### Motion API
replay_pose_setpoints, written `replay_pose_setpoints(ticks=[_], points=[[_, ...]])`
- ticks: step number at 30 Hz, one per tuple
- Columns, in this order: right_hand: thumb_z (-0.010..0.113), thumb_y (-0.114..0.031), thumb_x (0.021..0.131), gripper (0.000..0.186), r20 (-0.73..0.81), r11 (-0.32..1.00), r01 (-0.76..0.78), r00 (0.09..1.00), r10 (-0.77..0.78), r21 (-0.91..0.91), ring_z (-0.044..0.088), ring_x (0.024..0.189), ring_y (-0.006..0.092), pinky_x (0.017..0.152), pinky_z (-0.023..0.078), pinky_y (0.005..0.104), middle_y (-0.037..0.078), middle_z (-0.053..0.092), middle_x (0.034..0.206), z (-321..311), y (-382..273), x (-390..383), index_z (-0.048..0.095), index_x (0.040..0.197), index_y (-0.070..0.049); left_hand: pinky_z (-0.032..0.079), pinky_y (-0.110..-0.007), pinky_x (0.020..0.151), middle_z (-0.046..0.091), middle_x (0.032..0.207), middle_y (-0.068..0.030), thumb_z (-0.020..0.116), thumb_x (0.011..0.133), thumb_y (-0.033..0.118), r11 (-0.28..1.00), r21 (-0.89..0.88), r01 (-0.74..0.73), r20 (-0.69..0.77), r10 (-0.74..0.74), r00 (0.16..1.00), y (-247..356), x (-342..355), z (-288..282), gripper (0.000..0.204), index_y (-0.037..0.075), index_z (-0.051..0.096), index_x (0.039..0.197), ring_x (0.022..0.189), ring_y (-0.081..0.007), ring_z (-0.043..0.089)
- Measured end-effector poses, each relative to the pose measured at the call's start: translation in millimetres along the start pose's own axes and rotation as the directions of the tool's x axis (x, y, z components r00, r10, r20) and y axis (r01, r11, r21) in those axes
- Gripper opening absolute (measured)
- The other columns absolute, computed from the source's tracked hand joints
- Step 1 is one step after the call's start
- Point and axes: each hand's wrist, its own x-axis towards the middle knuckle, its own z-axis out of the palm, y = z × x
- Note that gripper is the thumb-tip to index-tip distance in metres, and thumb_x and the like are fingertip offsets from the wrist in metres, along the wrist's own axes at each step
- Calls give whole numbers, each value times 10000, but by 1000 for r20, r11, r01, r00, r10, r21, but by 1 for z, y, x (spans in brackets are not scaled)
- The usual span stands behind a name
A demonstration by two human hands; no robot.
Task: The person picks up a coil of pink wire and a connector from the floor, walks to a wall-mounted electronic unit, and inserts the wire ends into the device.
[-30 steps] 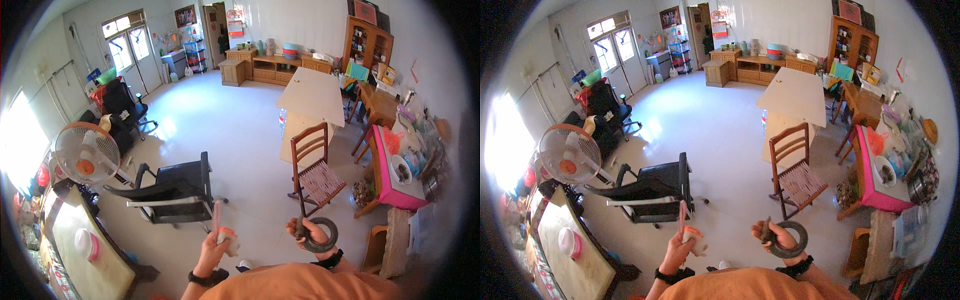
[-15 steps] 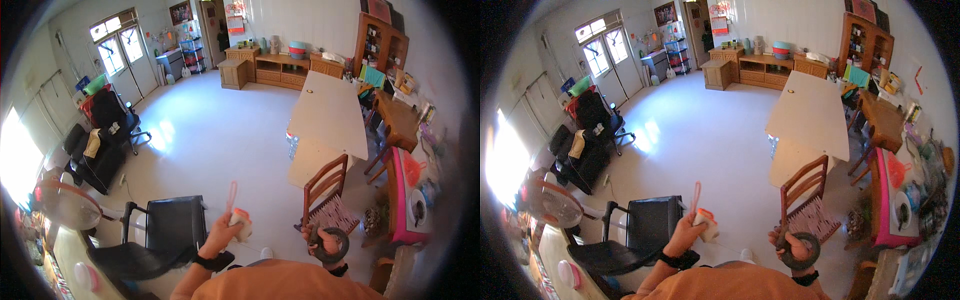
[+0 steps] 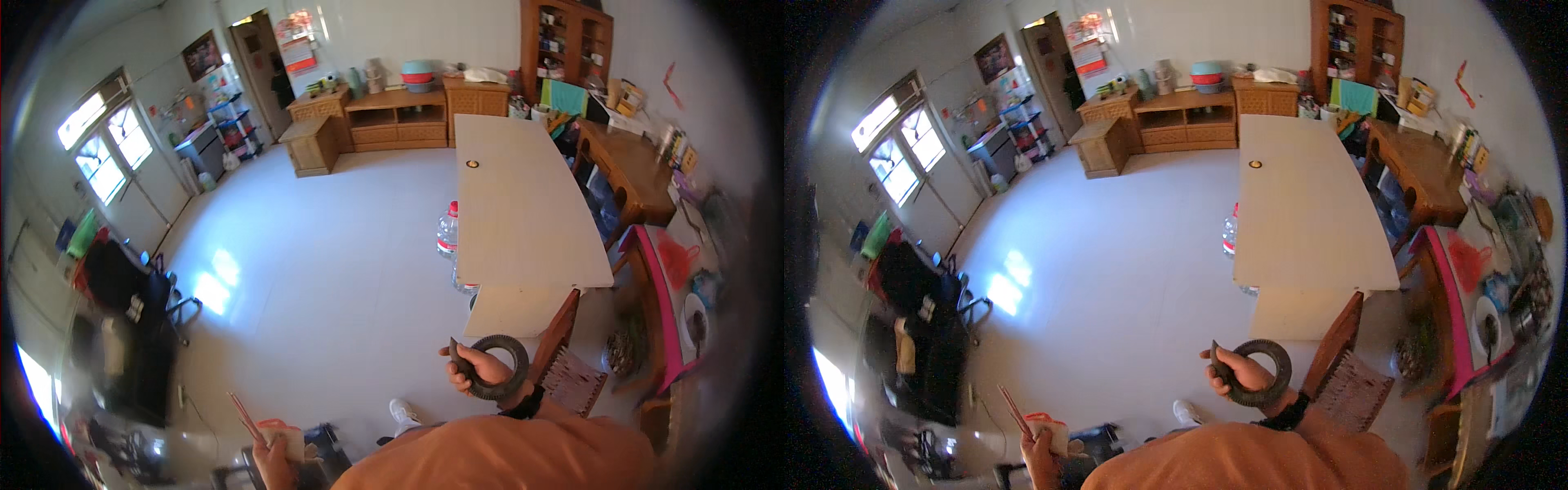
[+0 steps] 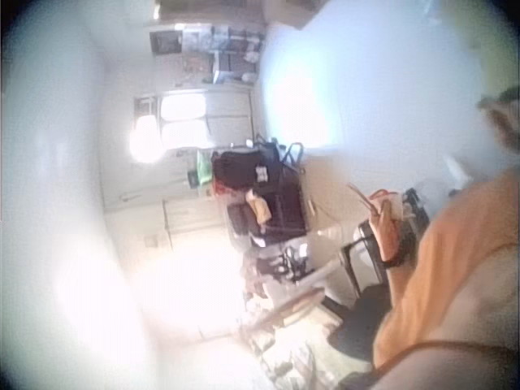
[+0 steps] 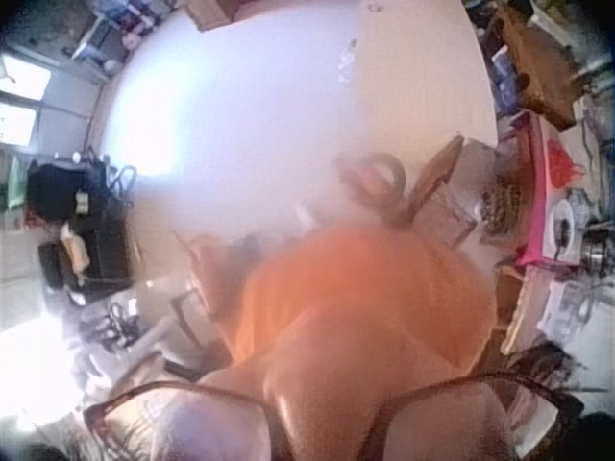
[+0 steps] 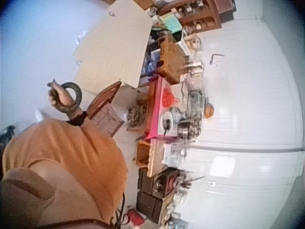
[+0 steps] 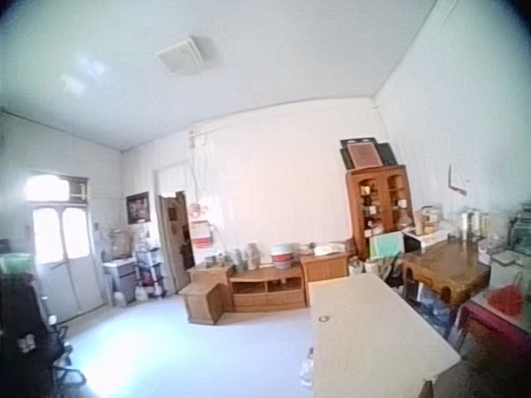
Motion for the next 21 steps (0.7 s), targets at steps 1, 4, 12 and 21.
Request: replay_pose_setpoints(ticks=[1,4,12,21], points=[[405,-360,928,328,-25,1000,-3,1000,4,9,460,571,103,479,374,225,23,529,774,0,-12,17,449,1115,-94,379,-228,409,515,662,-22,453,804,41,1000,-4,4,18,-3,1000,7,24,12,136,26,506,928,501,-90,475],[393,-340,931,313,-103,985,139,986,-128,101,503,653,109,481,387,214,44,541,873,-17,-47,70,446,1119,-94,364,-222,390,513,652,-22,456,809,54,1000,-17,12,127,-10,992,26,103,63,132,29,501,930,487,-82,468],[377,-305,935,287,-305,969,245,926,-223,34,544,718,140,519,407,208,93,591,1002,-5,-149,161,473,1104,-94,361,-213,352,522,683,-32,458,800,55,963,269,31,386,-137,912,62,278,178,211,15,496,1004,424,-84,417],[424,-341,917,299,-334,963,266,912,-239,36,582,825,163,479,418,209,89,608,1003,-26,-292,344,530,995,-72,305,-199,335,540,668,-28,485,791,66,974,186,132,318,-187,929,86,446,270,204,35,518,990,405,-58,396]])
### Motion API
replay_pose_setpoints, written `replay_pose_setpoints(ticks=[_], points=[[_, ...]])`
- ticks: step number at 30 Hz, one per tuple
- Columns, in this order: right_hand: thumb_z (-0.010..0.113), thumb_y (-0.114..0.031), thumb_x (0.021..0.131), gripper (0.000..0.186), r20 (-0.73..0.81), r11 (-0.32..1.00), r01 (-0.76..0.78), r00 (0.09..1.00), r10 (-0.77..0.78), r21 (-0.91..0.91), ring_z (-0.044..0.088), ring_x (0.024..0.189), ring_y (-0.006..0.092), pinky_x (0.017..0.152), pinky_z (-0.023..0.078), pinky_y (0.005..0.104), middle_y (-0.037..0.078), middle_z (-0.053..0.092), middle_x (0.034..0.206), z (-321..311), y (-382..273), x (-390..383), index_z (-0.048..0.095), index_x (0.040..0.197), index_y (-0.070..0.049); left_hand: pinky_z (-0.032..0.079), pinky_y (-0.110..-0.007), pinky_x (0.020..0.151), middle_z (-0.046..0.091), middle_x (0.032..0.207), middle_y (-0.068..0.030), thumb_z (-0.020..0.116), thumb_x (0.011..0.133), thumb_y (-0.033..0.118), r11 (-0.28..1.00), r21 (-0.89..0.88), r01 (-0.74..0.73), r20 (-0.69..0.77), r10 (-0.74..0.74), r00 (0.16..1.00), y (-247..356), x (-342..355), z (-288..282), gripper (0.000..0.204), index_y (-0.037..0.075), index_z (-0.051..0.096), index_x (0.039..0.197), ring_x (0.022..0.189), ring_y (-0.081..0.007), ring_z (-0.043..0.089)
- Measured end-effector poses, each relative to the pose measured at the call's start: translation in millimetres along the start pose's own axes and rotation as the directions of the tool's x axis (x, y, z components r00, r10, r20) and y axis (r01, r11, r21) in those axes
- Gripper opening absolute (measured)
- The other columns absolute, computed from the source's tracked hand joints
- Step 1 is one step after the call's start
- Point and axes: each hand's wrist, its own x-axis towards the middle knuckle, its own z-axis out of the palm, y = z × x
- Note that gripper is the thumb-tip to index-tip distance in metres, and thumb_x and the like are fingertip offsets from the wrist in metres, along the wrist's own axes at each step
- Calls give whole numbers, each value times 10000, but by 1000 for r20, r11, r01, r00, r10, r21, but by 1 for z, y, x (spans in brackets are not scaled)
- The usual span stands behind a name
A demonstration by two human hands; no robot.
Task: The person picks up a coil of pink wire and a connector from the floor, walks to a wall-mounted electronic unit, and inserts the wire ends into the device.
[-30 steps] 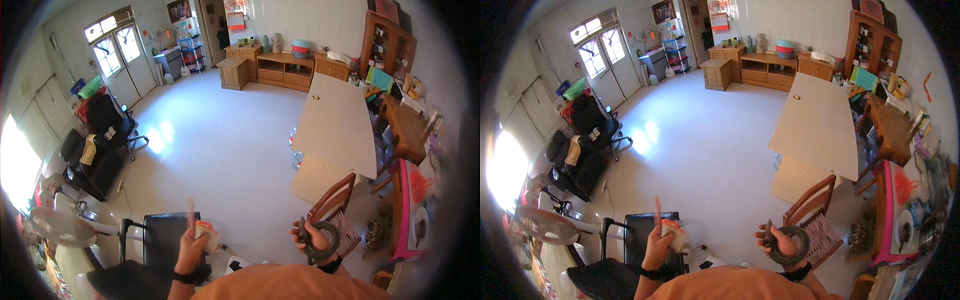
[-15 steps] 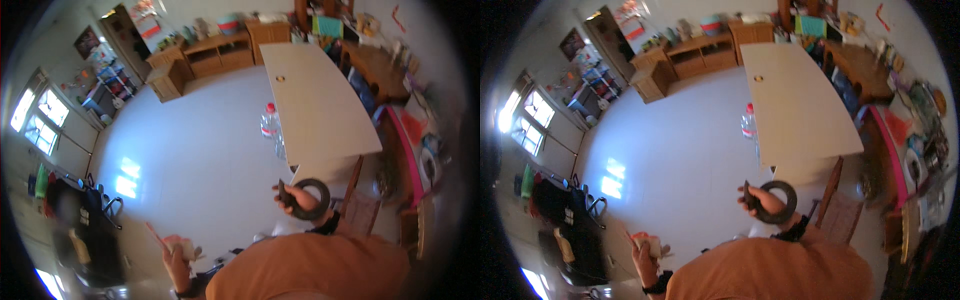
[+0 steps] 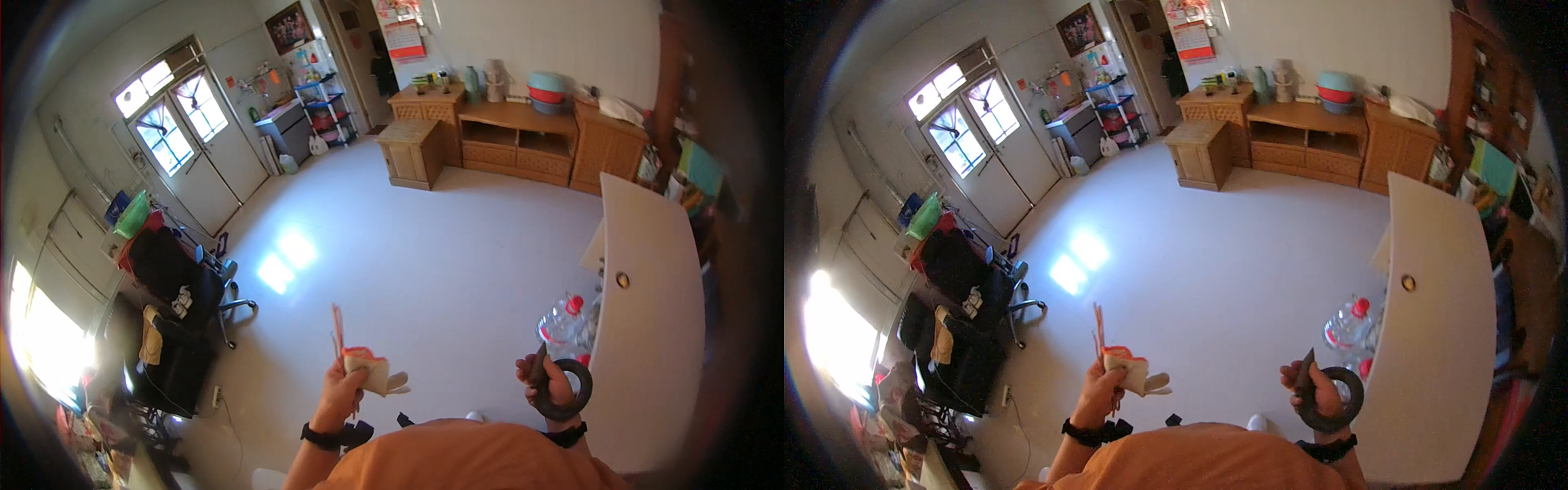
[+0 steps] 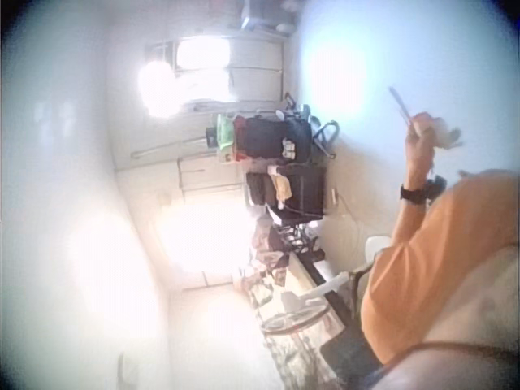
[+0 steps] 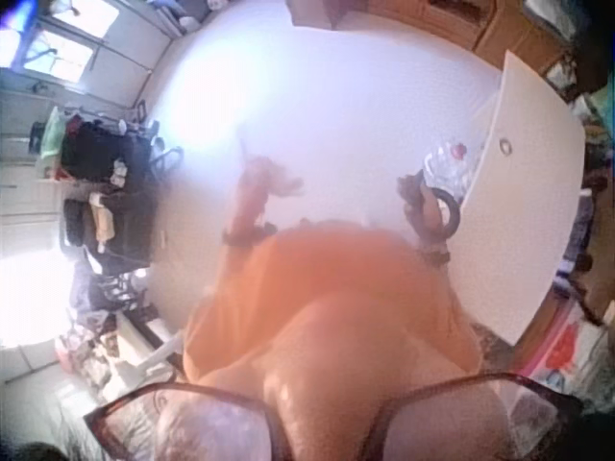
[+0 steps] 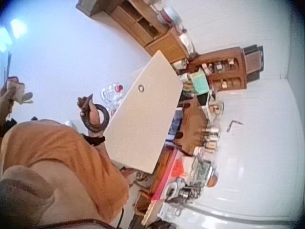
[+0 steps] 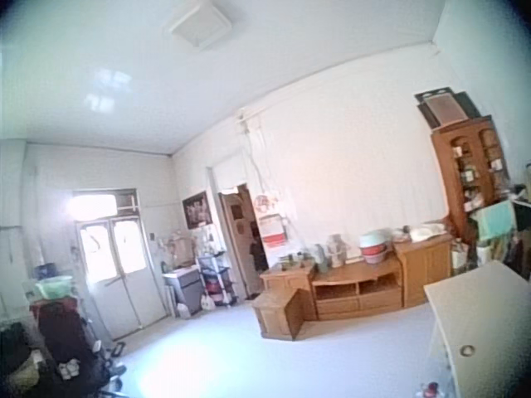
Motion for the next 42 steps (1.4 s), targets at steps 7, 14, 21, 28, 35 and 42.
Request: replay_pose_setpoints(ticks=[7,14,21,28,35,42], points=[[418,-387,916,376,181,969,-235,952,246,-78,540,723,137,493,423,224,32,548,838,78,-24,166,488,1060,-46,293,-196,315,558,709,-71,448,776,37,941,-336,-33,-297,-73,952,3,102,-69,234,37,517,1000,384,-72,390],[421,-376,917,369,38,971,-180,981,188,-157,542,712,140,485,421,227,33,554,826,155,-36,307,468,1093,-55,297,-194,317,488,676,-45,425,743,15,940,-339,-42,-389,-99,916,49,249,-131,224,8,505,952,380,-70,356],[406,-319,920,321,-19,992,-124,992,124,-5,569,780,143,505,432,202,64,580,978,220,-69,414,494,1081,-56,313,-199,321,459,668,-34,432,755,22,938,-347,4,-179,-71,981,127,424,-150,231,47,478,980,379,-83,362],[422,-314,916,311,10,991,-103,995,104,-90,581,766,138,517,434,209,86,591,1024,266,-109,563,483,1097,-68,304,-190,319,523,691,-59,445,803,87,941,-325,97,-195,-167,967,149,570,-166,212,64,469,1012,380,-77,368],[388,-394,913,339,53,925,-271,954,295,-268,513,531,83,446,418,215,41,590,943,378,-136,731,463,1102,-123,334,-161,344,619,945,-101,458,856,183,832,-552,56,-271,-243,931,150,657,-238,290,46,504,1108,851,-193,628],[401,-332,924,323,91,971,-177,977,193,-158,489,540,88,509,438,212,108,581,904,437,-143,851,477,1057,-48,359,-154,337,609,889,-77,441,831,131,907,-415,69,-338,-224,914,181,811,-315,227,41,521,1023,757,-187,632]])
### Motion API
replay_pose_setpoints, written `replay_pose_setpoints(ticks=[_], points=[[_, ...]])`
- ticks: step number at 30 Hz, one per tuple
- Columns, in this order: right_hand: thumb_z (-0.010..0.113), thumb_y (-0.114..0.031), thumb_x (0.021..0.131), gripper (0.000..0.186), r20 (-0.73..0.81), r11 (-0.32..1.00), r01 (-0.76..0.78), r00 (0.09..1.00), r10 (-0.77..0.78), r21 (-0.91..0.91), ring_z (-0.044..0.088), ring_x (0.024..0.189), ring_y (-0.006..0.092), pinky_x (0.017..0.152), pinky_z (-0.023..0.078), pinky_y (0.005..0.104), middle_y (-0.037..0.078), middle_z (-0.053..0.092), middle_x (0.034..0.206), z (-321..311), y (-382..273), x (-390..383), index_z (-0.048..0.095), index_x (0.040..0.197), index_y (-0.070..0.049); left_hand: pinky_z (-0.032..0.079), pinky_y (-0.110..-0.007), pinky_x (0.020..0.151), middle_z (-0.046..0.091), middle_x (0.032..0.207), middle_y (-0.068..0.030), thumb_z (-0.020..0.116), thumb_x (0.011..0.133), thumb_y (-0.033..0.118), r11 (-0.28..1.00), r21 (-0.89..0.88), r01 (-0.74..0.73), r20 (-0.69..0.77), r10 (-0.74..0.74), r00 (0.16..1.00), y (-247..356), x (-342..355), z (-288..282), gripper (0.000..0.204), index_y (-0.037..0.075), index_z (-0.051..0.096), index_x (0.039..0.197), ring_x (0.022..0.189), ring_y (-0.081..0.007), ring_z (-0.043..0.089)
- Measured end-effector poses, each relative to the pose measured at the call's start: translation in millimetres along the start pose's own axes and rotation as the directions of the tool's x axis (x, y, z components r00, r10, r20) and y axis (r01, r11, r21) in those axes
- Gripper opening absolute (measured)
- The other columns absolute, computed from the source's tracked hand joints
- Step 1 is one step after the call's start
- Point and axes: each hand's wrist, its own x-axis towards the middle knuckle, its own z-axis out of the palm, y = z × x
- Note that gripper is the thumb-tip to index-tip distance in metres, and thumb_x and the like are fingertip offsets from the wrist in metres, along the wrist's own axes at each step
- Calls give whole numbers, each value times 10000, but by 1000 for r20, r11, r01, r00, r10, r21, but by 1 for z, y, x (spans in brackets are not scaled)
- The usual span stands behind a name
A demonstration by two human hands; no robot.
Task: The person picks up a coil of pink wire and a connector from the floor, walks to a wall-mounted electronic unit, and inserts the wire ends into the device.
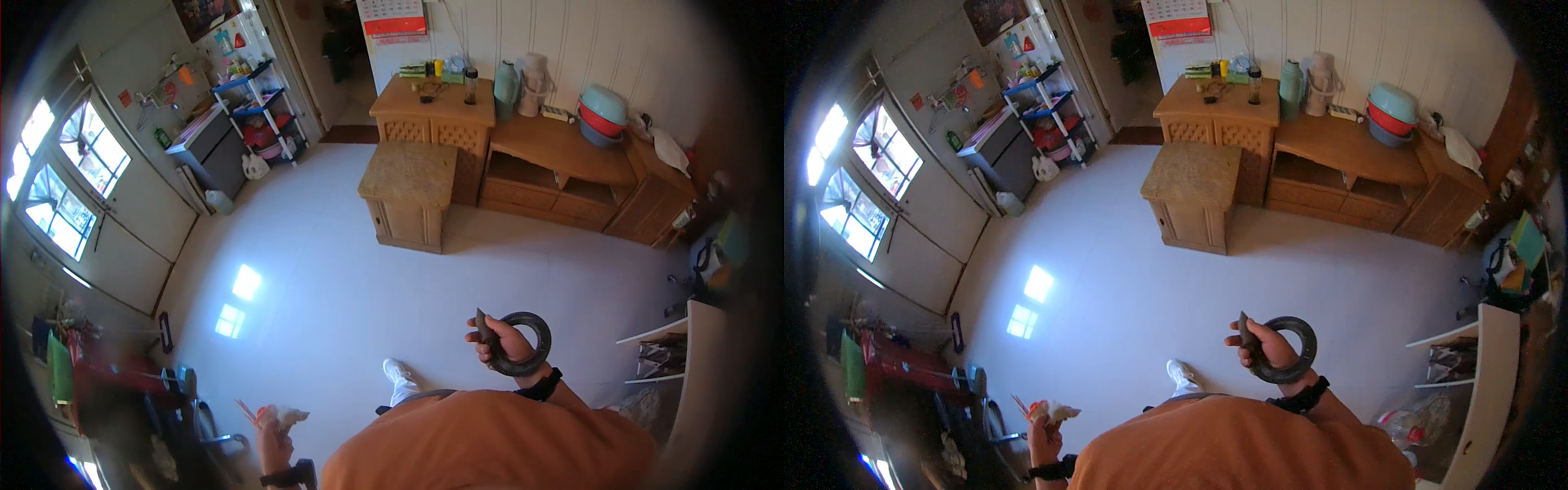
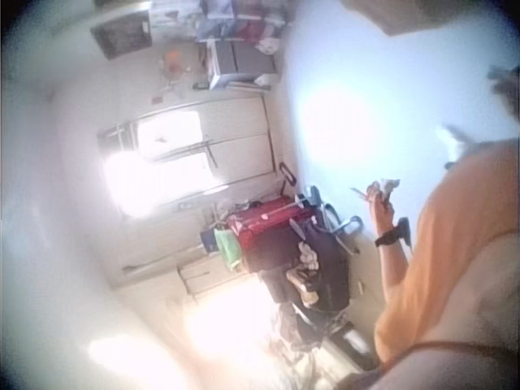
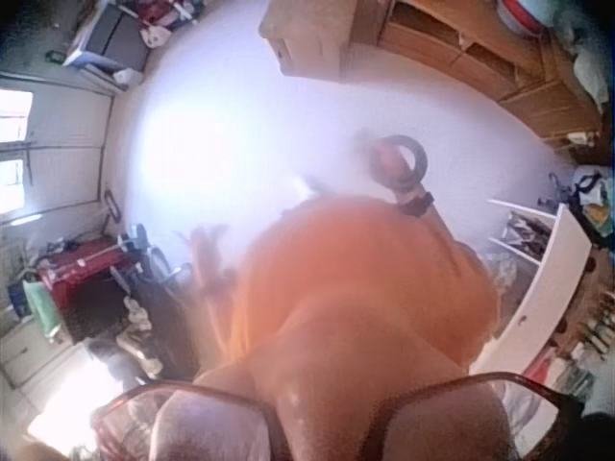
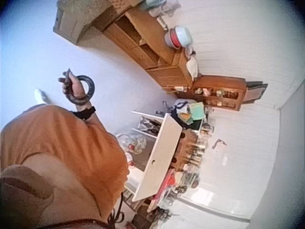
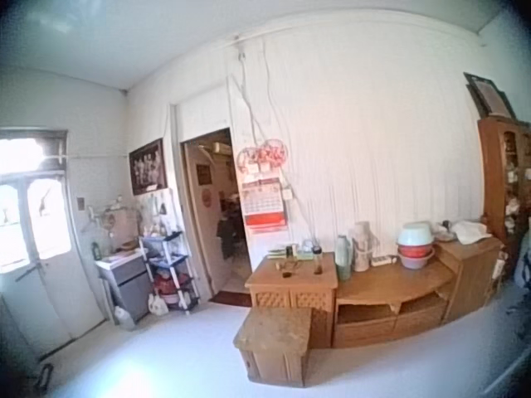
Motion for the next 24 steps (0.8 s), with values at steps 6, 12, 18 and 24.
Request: replay_pose_setpoints(ticks=[6,12,18,24], points=[[421,-390,898,335,-201,990,143,970,-139,7,488,509,100,417,386,232,35,591,869,40,-32,67,496,1067,-111,377,-212,399,584,870,-69,493,829,217,972,229,-56,330,-24,944,101,184,151,255,54,538,1020,614,-106,543],[477,-385,880,288,-420,931,304,886,-197,204,466,488,95,416,372,234,8,577,825,39,-42,117,531,1036,-148,227,-202,271,589,753,-53,541,824,207,987,128,-92,654,-15,756,176,294,380,256,150,473,1064,352,-48,328],[468,-373,886,292,-422,908,377,864,-275,181,465,486,74,421,411,202,5,569,803,60,-46,185,535,1033,-130,318,-251,311,569,785,-44,579,826,296,942,333,-40,641,-195,742,127,372,418,242,96,493,931,594,-164,589],[481,-402,878,272,-196,991,112,976,-95,78,475,527,89,422,381,226,-18,559,808,98,-114,330,517,1062,-206,315,-256,342,436,504,8,513,855,337,663,743,-95,429,-362,827,132,443,283,296,75,522,718,377,-105,394]])
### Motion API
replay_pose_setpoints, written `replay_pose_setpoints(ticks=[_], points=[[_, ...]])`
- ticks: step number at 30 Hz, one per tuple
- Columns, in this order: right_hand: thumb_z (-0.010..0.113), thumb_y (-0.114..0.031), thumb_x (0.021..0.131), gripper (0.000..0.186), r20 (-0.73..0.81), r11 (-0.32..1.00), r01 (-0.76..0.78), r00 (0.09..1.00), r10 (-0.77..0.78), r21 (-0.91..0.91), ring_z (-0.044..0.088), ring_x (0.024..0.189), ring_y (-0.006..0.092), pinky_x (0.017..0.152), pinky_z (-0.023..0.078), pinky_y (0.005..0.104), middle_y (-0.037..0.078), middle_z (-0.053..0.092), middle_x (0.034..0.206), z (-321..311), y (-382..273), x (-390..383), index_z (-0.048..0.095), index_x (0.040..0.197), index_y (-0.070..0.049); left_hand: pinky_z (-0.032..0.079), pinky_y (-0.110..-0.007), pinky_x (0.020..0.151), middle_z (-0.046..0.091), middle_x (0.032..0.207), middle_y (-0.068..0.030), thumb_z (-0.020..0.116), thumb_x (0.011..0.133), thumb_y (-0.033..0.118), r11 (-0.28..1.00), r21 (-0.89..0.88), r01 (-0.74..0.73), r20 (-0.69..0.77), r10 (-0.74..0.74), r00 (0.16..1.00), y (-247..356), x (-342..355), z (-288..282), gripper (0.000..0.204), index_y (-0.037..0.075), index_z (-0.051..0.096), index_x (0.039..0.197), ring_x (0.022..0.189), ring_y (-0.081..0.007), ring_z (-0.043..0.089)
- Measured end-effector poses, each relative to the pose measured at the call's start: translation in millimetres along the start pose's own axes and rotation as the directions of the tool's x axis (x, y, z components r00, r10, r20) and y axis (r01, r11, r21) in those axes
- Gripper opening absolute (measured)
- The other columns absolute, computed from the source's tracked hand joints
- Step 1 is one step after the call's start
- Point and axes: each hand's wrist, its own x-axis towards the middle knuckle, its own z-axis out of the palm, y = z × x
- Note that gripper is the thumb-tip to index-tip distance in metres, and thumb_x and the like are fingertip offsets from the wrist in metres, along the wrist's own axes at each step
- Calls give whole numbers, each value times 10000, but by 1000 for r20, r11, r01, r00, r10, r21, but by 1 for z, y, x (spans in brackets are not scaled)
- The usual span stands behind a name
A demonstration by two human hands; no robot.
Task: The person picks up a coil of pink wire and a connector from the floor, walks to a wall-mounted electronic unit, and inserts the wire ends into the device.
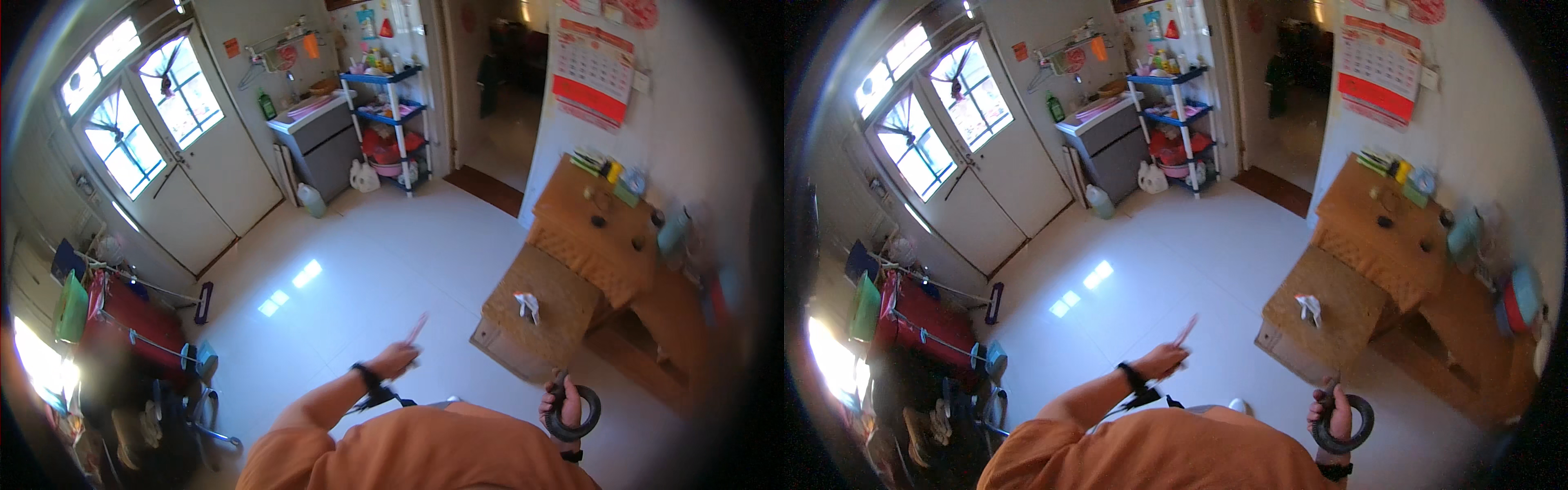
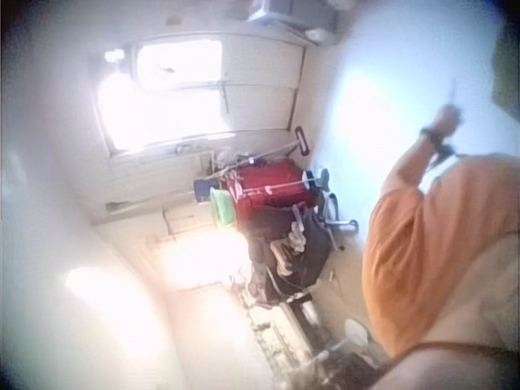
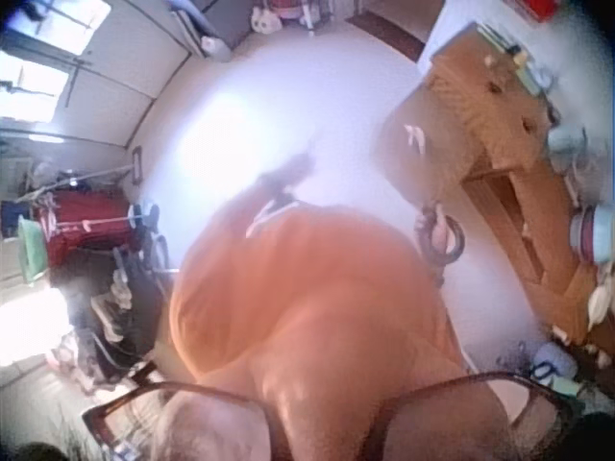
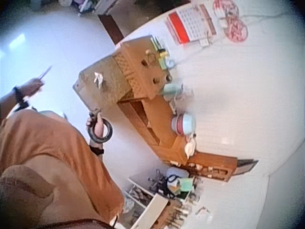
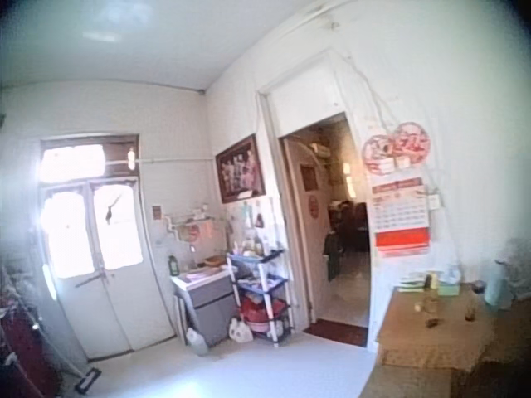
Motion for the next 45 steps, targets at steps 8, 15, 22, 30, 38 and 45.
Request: replay_pose_setpoints(ticks=[8,15,22,30,38,45], points=[[432,-385,897,255,129,955,-95,982,136,-280,450,535,108,438,366,262,-15,543,840,128,-6,169,498,1090,-233,309,-295,311,371,517,1,556,801,230,871,-492,20,-686,-401,608,-211,-146,-169,174,93,488,886,356,-142,369],[446,-278,904,282,186,964,-120,968,166,-236,507,661,142,504,421,252,71,547,891,272,14,271,455,1144,-130,352,-326,295,398,499,-28,519,819,164,911,-407,74,-906,-412,97,-248,-168,-332,86,88,482,806,350,-160,411],[434,-336,911,316,173,971,-116,973,153,-207,500,635,122,493,407,237,59,566,889,371,19,345,464,1153,-135,316,-246,310,369,516,25,500,887,204,977,-180,-116,-889,-110,445,-89,-54,-507,121,89,489,852,362,-86,374],[486,-321,890,294,290,979,-164,938,192,-118,569,995,202,546,471,222,85,593,1055,450,18,469,520,1054,-79,334,-204,360,450,642,24,390,920,266,933,-165,-319,-512,196,836,164,127,-536,267,78,479,1089,487,-72,450],[512,-290,883,367,604,962,-167,751,266,-216,339,1243,263,586,475,214,68,381,1326,579,-5,616,478,1160,-52,403,-219,455,440,602,4,332,959,254,942,-161,-294,24,302,953,336,267,-536,292,22,465,1077,487,-81,450],[555,-358,850,463,707,959,5,677,207,-285,519,907,126,629,458,226,71,418,1295,651,-24,671,459,1184,-51,361,-263,358,463,502,-35,322,958,295,963,-58,-264,310,269,912,409,352,-547,292,42,463,920,376,-138,460]])
